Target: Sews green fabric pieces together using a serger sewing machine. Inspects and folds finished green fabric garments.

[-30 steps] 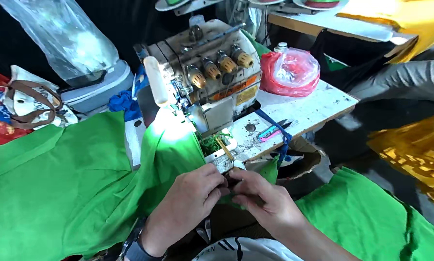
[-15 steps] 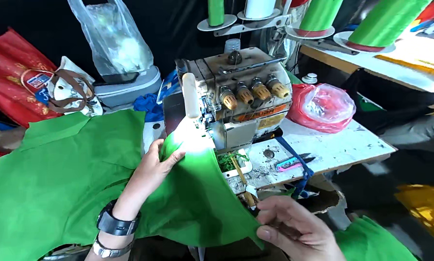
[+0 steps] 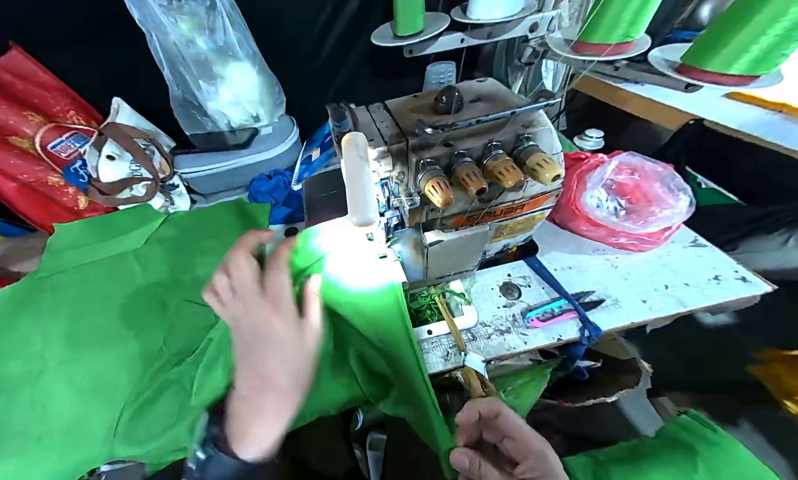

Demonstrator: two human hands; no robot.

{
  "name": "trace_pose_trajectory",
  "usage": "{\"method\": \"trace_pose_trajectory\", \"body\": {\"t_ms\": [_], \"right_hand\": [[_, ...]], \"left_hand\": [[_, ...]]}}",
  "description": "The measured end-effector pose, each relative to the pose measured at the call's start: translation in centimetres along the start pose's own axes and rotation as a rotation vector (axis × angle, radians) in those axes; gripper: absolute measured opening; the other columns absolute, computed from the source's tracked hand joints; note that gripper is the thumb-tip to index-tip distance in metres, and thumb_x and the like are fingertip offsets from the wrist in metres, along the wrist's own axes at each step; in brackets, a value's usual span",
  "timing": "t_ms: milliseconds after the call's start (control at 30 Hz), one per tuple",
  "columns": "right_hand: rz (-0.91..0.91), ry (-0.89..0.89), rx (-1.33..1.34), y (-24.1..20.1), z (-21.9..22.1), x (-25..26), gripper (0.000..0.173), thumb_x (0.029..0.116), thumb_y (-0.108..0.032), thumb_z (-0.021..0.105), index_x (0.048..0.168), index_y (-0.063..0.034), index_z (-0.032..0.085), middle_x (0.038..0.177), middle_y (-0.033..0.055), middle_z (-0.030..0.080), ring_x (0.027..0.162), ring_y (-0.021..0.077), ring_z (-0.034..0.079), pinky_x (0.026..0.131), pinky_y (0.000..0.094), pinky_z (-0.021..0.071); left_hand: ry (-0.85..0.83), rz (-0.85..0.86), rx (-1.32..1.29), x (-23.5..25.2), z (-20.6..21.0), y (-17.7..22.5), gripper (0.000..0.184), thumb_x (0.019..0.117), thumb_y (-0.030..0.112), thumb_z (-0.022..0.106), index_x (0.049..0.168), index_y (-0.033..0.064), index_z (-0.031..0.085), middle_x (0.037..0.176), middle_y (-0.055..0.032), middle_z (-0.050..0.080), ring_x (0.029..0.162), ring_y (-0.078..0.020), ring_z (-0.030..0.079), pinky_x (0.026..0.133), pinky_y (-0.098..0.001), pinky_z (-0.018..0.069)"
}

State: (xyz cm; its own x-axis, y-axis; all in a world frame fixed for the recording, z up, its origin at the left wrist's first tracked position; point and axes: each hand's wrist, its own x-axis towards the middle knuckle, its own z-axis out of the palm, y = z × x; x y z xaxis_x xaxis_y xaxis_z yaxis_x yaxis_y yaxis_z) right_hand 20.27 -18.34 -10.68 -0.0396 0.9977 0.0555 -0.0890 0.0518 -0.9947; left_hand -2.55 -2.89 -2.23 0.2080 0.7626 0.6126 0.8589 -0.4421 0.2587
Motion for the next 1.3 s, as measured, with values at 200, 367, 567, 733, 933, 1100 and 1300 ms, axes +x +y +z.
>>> {"method": "trace_pose_trajectory", "body": {"t_ms": [200,367,567,733,933,1100,1300], "right_hand": [[-0.007,0.057,0.014,1.5,0.1,0.1,0.019,0.0924,0.001,0.069,0.109,-0.002,0.06,0.098,-0.005,0.071,0.084,0.0033,0.071,0.075,0.0265,0.0628],[-0.037,0.03,0.029,0.5,-0.3,1.2,0.022,0.0939,-0.004,0.07,0.11,-0.0158,0.061,0.096,-0.0102,0.071,0.081,0.003,0.071,0.072,0.0256,0.0629],[-0.158,0.098,-0.036,-1.5,0.4,4.9,0.023,0.0912,0.0,0.071,0.108,-0.0104,0.059,0.093,-0.0072,0.07,0.077,0.004,0.071,0.067,0.0245,0.0634],[-0.19,0.127,-0.03,-1.6,1.1,5.5,0.022,0.0909,0.002,0.07,0.106,-0.0097,0.059,0.092,-0.0074,0.071,0.076,0.0038,0.07,0.067,0.0234,0.0631],[-0.202,0.18,-0.087,-1.9,1.4,6.2,0.019,0.0903,0.001,0.071,0.104,-0.0069,0.06,0.091,-0.0089,0.072,0.076,0.0009,0.07,0.068,0.0201,0.0614],[-0.245,0.185,-0.056,-1.9,1.4,7.1,0.016,0.0925,-0.004,0.072,0.104,-0.002,0.061,0.092,-0.0017,0.072,0.078,0.0052,0.071,0.071,0.0217,0.0624],[-0.296,0.201,-0.054,-0.8,1.6,7.8,0.019,0.0924,-0.008,0.073,0.106,-0.0153,0.062,0.092,-0.0067,0.071,0.078,0.0038,0.07,0.069,0.0205,0.0621]], "left_hand": [[0.003,0.074,0.024,-5.5,5.6,4.0,0.076,0.0993,0.066,0.045,0.14,0.0039,0.058,0.148,-0.0186,0.054,0.143,-0.0374,0.044,0.117,-0.068,0.0217],[-0.028,0.084,0.043,-3.9,5.6,3.1,0.079,0.0991,0.068,0.041,0.125,-0.0017,0.068,0.137,-0.0224,0.062,0.138,-0.0412,0.049,0.116,-0.0686,0.025],[-0.246,0.079,-0.062,1.8,3.9,1.0,0.084,0.0948,0.072,0.046,0.143,0.0038,0.057,0.145,-0.0157,0.057,0.141,-0.0328,0.048,0.118,-0.0606,0.0303],[-0.126,0.074,-0.124,1.0,3.9,0.8,0.077,0.0965,0.065,0.052,0.138,0.0011,0.06,0.154,-0.0174,0.048,0.147,-0.0352,0.038,0.121,-0.0643,0.0218],[-0.044,0.051,-0.168,-3.8,4.0,2.6,0.053,0.1038,0.05,0.047,0.104,0.004,0.073,0.096,-0.0139,0.073,0.098,-0.0407,0.069,0.091,-0.0647,0.0464],[-0.095,0.129,-0.202,-1.8,4.2,-0.1,0.06,0.1068,0.049,0.038,0.131,0.0014,0.064,0.147,-0.0166,0.055,0.143,-0.0306,0.045,0.118,-0.0508,0.0324],[-0.229,0.119,-0.297,-0.3,3.8,-1.5,0.055,0.1071,0.043,0.036,0.141,0.0086,0.061,0.156,-0.0116,0.047,0.152,-0.0343,0.028,0.122,-0.0569,0.0238]]}}
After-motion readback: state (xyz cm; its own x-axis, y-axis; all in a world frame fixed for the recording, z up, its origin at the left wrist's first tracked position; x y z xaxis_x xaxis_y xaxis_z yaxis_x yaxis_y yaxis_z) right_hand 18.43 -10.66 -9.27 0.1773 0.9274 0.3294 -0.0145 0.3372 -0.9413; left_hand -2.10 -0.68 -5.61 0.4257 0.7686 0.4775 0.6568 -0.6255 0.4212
